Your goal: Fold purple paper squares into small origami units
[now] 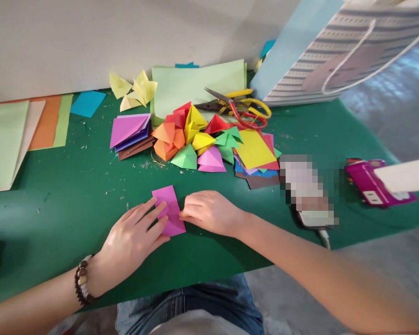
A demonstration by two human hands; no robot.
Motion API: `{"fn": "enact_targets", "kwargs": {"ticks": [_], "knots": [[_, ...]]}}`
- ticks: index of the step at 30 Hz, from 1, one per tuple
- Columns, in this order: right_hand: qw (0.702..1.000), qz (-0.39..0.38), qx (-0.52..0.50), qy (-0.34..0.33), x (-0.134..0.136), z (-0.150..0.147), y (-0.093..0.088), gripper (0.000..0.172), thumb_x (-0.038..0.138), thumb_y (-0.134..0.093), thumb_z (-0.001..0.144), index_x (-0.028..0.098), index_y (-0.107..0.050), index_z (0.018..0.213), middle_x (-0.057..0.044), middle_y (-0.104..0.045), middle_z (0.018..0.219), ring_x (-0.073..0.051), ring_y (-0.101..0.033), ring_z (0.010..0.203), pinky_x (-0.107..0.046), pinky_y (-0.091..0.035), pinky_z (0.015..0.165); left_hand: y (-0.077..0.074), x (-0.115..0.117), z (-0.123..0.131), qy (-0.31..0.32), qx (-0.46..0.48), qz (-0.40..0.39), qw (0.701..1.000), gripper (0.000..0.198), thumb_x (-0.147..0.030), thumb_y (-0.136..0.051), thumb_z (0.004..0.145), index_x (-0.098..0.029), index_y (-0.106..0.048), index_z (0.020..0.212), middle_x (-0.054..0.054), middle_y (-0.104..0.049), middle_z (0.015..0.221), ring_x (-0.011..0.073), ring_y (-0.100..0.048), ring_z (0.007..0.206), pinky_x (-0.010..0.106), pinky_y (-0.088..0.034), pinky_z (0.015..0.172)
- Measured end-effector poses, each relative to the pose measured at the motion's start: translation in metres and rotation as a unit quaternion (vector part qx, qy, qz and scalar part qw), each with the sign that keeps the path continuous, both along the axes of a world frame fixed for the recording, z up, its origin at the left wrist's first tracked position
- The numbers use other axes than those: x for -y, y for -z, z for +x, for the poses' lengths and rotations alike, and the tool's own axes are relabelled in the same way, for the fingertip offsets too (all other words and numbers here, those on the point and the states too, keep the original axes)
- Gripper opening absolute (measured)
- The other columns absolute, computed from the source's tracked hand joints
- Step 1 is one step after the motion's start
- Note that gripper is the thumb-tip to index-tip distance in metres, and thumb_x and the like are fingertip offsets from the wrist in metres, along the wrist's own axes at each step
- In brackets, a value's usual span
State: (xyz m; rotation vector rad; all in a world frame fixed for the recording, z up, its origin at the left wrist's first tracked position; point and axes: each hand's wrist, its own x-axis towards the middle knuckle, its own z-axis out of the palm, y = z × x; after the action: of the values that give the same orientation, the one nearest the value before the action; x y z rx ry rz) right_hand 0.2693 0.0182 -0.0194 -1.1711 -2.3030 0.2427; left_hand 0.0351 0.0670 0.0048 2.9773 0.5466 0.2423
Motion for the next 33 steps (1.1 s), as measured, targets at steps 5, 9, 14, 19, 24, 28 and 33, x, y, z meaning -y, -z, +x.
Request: {"fn": "enact_targets", "kwargs": {"ticks": [5, 9, 14, 19, 24, 28, 33], "knots": [[1.0, -0.012, 0.008, -0.01, 0.012, -0.002, -0.002, 0.023, 0.024, -0.051, 0.096, 0.018, -0.064, 0.077, 0.0, -0.063, 0.067, -0.011, -0.057, 0.062, -0.024, -0.044, 0.059, -0.001, 0.0, 0.001, 0.001, 0.004, 0.005, 1.0, 0.022, -0.033, -0.062, 0.089, -0.017, -0.064, 0.105, 0.009, -0.063, 0.125, 0.0288, -0.055, 0.122, 0.043, -0.054, 0.093], [1.0, -0.018, 0.009, -0.003, 0.02, -0.004, -0.003, 0.025, 0.026, -0.05, 0.096, 0.019, -0.065, 0.079, 0.0, -0.063, 0.066, -0.011, -0.057, 0.062, -0.025, -0.044, 0.058, 0.0, 0.0, 0.0, 0.0, 0.004, 0.003, 1.0, 0.022, -0.032, -0.061, 0.09, -0.017, -0.063, 0.106, 0.009, -0.063, 0.125, 0.0288, -0.055, 0.123, 0.043, -0.054, 0.093], [1.0, -0.026, 0.014, -0.003, 0.029, -0.005, -0.006, 0.025, 0.025, -0.052, 0.095, 0.019, -0.065, 0.075, 0.0, -0.063, 0.063, -0.012, -0.056, 0.06, -0.026, -0.042, 0.056, 0.001, 0.0, 0.0, 0.001, 0.004, 0.003, 1.0, 0.02, -0.032, -0.059, 0.091, -0.017, -0.063, 0.104, 0.01, -0.062, 0.127, 0.0293, -0.053, 0.124, 0.043, -0.053, 0.093], [0.987, -0.116, -0.084, 0.071, 0.034, -0.009, -0.013, 0.006, 0.022, -0.06, 0.089, 0.021, -0.066, 0.087, -0.002, -0.067, 0.079, -0.015, -0.059, 0.078, -0.028, -0.049, 0.072, 0.001, 0.0, 0.0, 0.001, 0.008, 0.005, 1.0, 0.022, -0.033, -0.06, 0.09, -0.017, -0.063, 0.105, 0.01, -0.062, 0.127, 0.0287, -0.054, 0.123, 0.043, -0.053, 0.093], [0.968, -0.159, -0.101, 0.167, 0.031, -0.014, -0.013, 0.011, 0.012, -0.061, 0.085, 0.022, -0.066, 0.084, -0.001, -0.062, 0.074, -0.013, -0.059, 0.074, -0.027, -0.049, 0.071, 0.002, 0.0, -0.001, 0.003, 0.005, 0.008, 1.0, 0.023, -0.035, -0.06, 0.09, -0.017, -0.063, 0.104, 0.009, -0.062, 0.127, 0.0279, -0.055, 0.122, 0.042, -0.053, 0.094], [0.964, -0.171, -0.097, 0.181, 0.019, -0.016, -0.014, 0.01, 0.014, -0.062, 0.084, 0.023, -0.066, 0.082, 0.0, -0.064, 0.073, -0.015, -0.06, 0.073, -0.03, -0.05, 0.074, 0.003, 0.0, -0.001, 0.002, 0.007, 0.007, 1.0, 0.023, -0.035, -0.058, 0.091, -0.017, -0.063, 0.105, 0.01, -0.062, 0.128, 0.0277, -0.055, 0.122, 0.043, -0.053, 0.094], [0.95, -0.184, -0.123, 0.22, 0.001, -0.016, -0.014, 0.005, 0.021, -0.063, 0.085, 0.022, -0.067, 0.082, -0.001, -0.066, 0.073, -0.016, -0.063, 0.074, -0.029, -0.053, 0.069, 0.002, 0.001, -0.001, 0.003, 0.002, 0.0, 1.0, 0.022, -0.034, -0.062, 0.089, -0.016, -0.063, 0.102, 0.011, -0.061, 0.128, 0.0292, -0.054, 0.123, 0.043, -0.053, 0.093]]}}
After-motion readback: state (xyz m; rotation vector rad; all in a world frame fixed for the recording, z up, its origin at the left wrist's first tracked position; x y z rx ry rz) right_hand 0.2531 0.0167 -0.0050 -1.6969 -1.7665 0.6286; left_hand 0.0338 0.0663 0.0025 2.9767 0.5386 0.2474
